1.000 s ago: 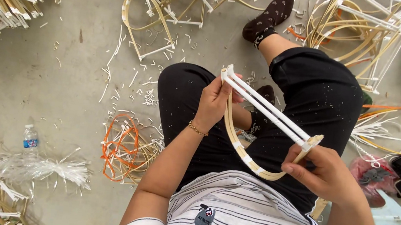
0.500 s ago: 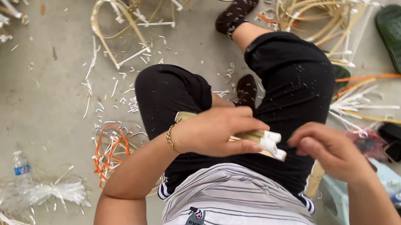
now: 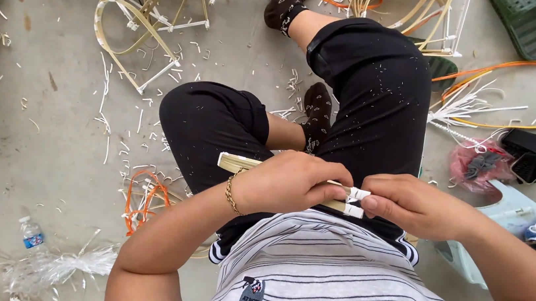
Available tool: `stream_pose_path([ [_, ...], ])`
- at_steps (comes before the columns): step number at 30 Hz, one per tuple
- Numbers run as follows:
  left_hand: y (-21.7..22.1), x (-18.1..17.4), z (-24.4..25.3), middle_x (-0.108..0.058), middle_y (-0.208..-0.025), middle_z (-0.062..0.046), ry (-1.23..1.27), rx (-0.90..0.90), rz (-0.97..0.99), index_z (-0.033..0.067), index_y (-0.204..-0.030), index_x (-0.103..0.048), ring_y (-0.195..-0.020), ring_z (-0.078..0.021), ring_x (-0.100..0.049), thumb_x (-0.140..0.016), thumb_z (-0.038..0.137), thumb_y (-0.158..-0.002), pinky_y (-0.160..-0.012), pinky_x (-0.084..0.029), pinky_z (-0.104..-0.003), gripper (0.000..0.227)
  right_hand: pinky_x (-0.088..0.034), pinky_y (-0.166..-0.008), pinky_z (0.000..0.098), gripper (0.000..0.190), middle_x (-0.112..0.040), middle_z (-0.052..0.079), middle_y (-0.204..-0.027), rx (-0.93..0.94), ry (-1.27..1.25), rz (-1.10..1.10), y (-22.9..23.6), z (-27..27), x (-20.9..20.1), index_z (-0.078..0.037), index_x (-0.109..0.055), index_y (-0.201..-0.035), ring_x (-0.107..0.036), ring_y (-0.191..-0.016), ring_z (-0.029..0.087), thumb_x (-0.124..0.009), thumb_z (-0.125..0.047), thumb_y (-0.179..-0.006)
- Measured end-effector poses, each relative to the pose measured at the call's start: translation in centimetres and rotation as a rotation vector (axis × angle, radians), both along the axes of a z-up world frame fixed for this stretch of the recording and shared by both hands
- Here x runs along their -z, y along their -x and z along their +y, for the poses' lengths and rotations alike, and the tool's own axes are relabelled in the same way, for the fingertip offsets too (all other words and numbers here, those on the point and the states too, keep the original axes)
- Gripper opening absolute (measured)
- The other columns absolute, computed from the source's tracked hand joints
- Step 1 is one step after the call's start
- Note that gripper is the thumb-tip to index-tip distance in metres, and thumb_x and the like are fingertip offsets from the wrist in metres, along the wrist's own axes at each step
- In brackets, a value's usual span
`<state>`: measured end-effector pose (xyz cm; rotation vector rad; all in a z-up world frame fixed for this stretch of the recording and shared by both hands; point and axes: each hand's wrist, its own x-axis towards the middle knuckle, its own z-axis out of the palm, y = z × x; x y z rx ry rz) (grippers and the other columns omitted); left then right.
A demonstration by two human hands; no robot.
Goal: The recorder is assembling curved bamboo frame components, securing them with white plastic ties and trimming the excess with snips.
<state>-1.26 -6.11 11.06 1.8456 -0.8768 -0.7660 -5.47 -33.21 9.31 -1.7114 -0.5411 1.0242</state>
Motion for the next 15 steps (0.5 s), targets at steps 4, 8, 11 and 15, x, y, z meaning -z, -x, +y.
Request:
stream_pose_path([
  [4, 1.1, 0.5, -0.1, -0.072, -0.087, -0.006, 0.061, -0.022, -0.141, 0.0134, -0.111, -0.07, -0.078, -0.0269, -0.071, -0.066, 0.034, -0.097, -0.07, -0.055, -0.041, 0.025, -0.049, -0.067, 0.0354, 0.041, -0.055, 0.007, -0.075, 0.005, 0.03, 0.049, 0.0, 0.5, -0.3, -0.002, -0.056, -0.082, -0.056, -0.07, 0.022, -0.043, -0.033, -0.104],
  [8, 2.3, 0.2, -0.2, -0.065, -0.079, -0.003, -0.008, -0.069, -0.336, 0.0124, -0.102, -0.066, -0.07, -0.0226, -0.068, -0.067, 0.029, -0.1, -0.064, -0.053, -0.037, 0.016, -0.047, -0.064, 0.0362, 0.04, -0.053, 0.007, -0.067, 0.072, 0.051, 0.127, 0.6, 0.9, 0.8, -0.001, -0.052, -0.076, -0.051, -0.065, 0.022, -0.045, -0.029, -0.104],
  [11, 2.5, 0.3, 0.0, -0.062, -0.078, -0.003, 0.016, -0.078, -0.41, 0.0105, -0.103, -0.064, -0.069, -0.022, -0.066, -0.067, 0.026, -0.101, -0.063, -0.052, -0.035, 0.016, -0.046, -0.061, 0.036, 0.037, -0.053, 0.007, -0.065, 0.088, 0.032, 0.185, 0.3, 1.6, 0.8, -0.001, -0.054, -0.077, -0.05, -0.063, 0.019, -0.045, -0.027, -0.102],
  [15, 2.7, 0.6, 0.2, -0.061, -0.078, -0.004, 0.017, -0.089, -0.421, 0.0079, -0.104, -0.063, -0.07, -0.0221, -0.066, -0.067, 0.024, -0.101, -0.062, -0.052, -0.036, 0.017, -0.046, -0.059, 0.0356, 0.037, -0.054, 0.007, -0.063, 0.069, 0.048, 0.187, 0.0, 2.1, 1.2, -0.001, -0.058, -0.078, -0.05, -0.06, 0.017, -0.046, -0.027, -0.102],
])
